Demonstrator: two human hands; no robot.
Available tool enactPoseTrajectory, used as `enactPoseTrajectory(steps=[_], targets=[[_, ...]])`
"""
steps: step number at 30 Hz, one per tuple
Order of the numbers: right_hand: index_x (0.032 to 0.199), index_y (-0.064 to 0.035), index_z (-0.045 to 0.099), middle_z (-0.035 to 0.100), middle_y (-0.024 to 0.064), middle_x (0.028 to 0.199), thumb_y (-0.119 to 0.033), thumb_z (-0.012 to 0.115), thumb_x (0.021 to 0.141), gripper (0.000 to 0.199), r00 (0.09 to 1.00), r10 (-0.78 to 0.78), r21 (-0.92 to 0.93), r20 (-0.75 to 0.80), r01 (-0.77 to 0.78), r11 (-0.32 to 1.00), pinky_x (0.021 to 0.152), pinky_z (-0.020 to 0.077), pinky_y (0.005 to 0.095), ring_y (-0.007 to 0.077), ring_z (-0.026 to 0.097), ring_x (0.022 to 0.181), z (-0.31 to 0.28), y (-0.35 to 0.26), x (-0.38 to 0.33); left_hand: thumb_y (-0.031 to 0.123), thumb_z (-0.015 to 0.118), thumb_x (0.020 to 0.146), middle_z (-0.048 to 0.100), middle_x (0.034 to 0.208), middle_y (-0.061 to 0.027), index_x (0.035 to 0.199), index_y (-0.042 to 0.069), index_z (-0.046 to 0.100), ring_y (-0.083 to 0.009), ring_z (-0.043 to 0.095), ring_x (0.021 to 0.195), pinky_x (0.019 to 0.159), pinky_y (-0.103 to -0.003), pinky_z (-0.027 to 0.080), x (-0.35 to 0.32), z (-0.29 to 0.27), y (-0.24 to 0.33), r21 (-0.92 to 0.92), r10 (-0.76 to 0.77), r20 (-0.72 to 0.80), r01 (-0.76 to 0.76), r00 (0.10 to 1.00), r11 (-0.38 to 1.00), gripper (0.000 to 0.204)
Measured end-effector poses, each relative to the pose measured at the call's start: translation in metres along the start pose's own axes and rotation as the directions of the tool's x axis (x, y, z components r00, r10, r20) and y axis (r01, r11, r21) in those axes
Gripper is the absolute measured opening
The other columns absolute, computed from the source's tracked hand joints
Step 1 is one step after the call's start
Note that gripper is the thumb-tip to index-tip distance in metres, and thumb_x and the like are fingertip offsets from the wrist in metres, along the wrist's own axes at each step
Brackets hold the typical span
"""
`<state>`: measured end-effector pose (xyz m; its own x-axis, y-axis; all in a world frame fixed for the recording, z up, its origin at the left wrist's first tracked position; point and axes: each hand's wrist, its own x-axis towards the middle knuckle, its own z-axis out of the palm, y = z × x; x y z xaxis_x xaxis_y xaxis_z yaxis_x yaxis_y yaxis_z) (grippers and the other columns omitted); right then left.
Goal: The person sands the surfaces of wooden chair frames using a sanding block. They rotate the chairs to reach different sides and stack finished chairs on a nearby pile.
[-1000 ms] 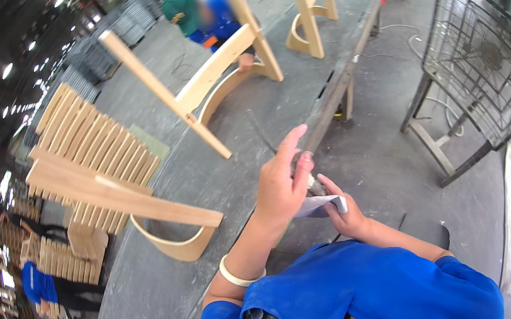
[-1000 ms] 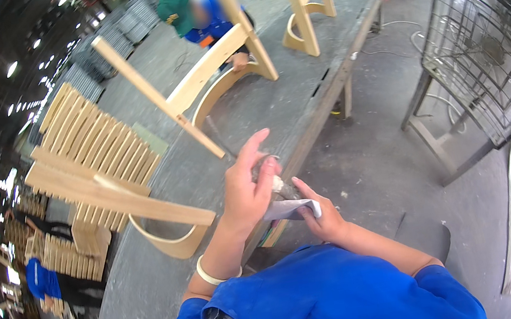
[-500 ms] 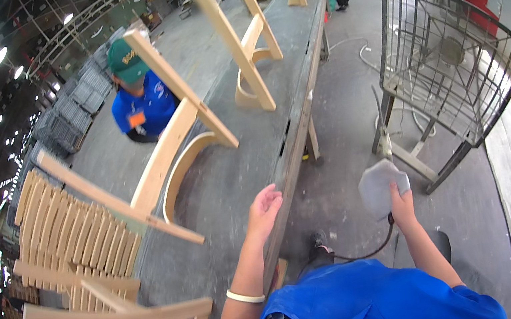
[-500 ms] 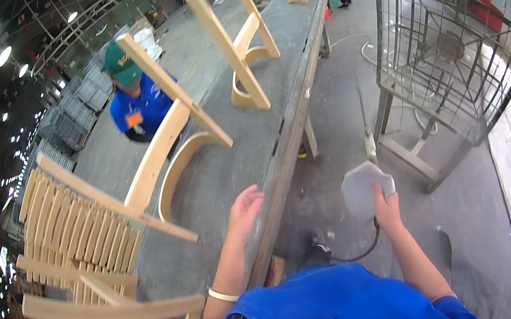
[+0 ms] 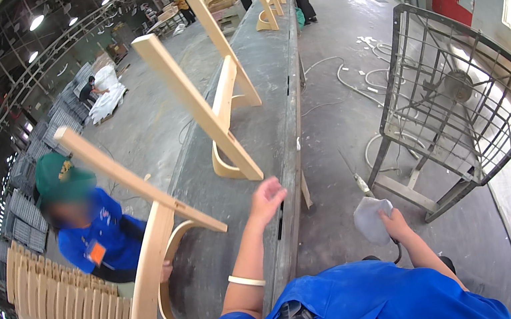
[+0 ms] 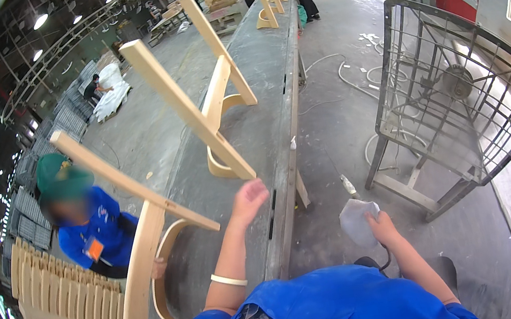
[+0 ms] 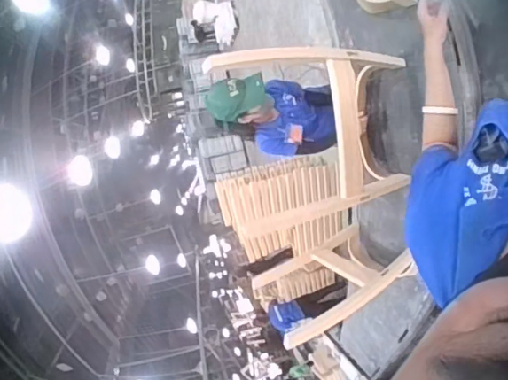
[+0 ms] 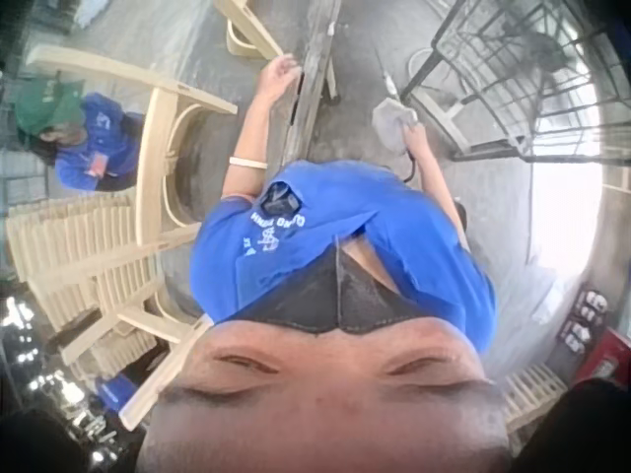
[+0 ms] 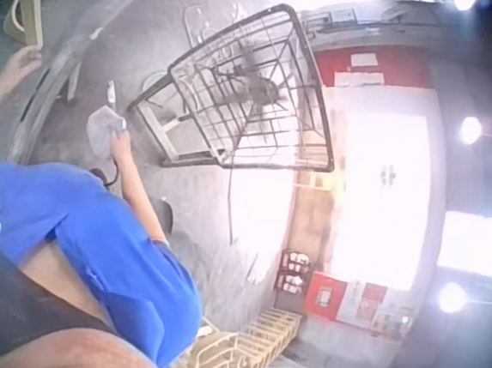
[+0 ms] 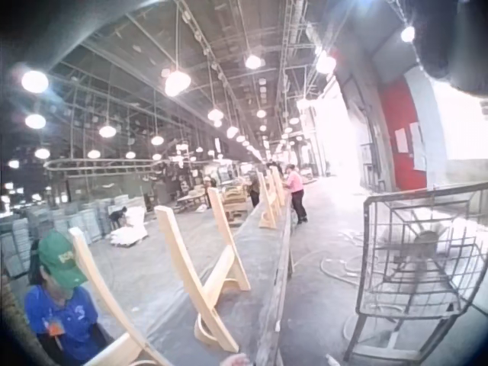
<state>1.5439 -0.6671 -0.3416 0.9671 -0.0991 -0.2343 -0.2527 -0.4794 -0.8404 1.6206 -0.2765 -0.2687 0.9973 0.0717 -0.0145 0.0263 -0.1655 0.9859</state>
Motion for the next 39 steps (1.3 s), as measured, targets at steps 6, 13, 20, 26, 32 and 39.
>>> enactPoseTrajectory(steps=[6,13,20,26,32,39], targets=[[0.103,0.0111,0.060,0.066,0.0248,0.095,-0.035,0.058,0.092,0.047,0.995,0.073,0.037,-0.073,-0.071,0.997,0.081,0.0491,0.0409,0.0315,0.065,0.092,-0.003,0.016,0.103,0.023,0.085,0.070,0.038,0.139,-0.0212,0.144,-0.001,0.023,-0.0312,0.043,0.126,0.107,-0.042,0.034,0.160,-0.049,-0.026,0.119,0.181,-0.780,-0.142,0.599,0.983,0.100],[0.105,0.0138,0.059,0.066,0.0269,0.098,-0.032,0.059,0.091,0.048,0.990,0.063,0.117,0.129,-0.078,0.990,0.082,0.0497,0.0398,0.0327,0.066,0.094,-0.014,-0.004,0.240,0.016,0.089,0.063,0.057,0.114,-0.0151,0.123,-0.003,0.045,-0.0264,0.057,0.103,0.092,-0.037,0.046,0.211,-0.068,-0.082,0.132,0.146,-0.802,-0.067,0.580,0.989,0.077],[0.107,0.0126,0.059,0.067,0.0235,0.099,-0.030,0.059,0.092,0.046,0.985,0.000,0.150,0.173,-0.026,0.988,0.079,0.0502,0.0383,0.0295,0.066,0.094,-0.001,-0.018,0.322,0.008,0.083,0.068,0.061,0.107,-0.0130,0.114,-0.004,0.054,-0.0224,0.060,0.096,0.086,-0.035,0.048,0.239,-0.082,-0.027,0.269,0.298,-0.774,-0.135,0.559,0.954,0.055],[0.118,0.0051,0.056,0.066,0.0152,0.108,-0.025,0.057,0.094,0.039,0.982,0.069,0.163,0.176,-0.099,0.982,0.087,0.0478,0.0356,0.0242,0.062,0.100,0.016,-0.032,0.377,0.012,0.081,0.071,0.064,0.102,-0.0116,0.109,-0.004,0.059,-0.0193,0.062,0.091,0.082,-0.033,0.048,0.320,-0.102,0.063,0.213,0.287,-0.815,-0.201,0.503,0.956,0.047],[0.121,0.0081,0.051,0.062,0.0194,0.114,-0.028,0.057,0.094,0.045,0.967,0.163,0.175,0.196,-0.198,0.965,0.089,0.0470,0.0362,0.0256,0.060,0.104,0.044,-0.025,0.410,0.021,0.082,0.069,0.065,0.095,-0.0102,0.107,-0.002,0.061,-0.0192,0.062,0.084,0.074,-0.031,0.048,0.430,-0.130,0.152,0.131,0.210,-0.797,-0.176,0.566,0.975,0.049],[0.121,0.0127,0.049,0.061,0.0242,0.113,-0.035,0.057,0.092,0.056,0.956,0.247,0.100,0.160,-0.265,0.959,0.087,0.0477,0.0376,0.0298,0.060,0.104,0.070,-0.012,0.454,0.031,0.084,0.063,0.064,0.091,-0.0122,0.104,-0.007,0.059,-0.0204,0.062,0.077,0.069,-0.034,0.049,0.562,-0.165,0.224,0.120,0.102,-0.709,-0.023,0.697,0.992,0.061]])
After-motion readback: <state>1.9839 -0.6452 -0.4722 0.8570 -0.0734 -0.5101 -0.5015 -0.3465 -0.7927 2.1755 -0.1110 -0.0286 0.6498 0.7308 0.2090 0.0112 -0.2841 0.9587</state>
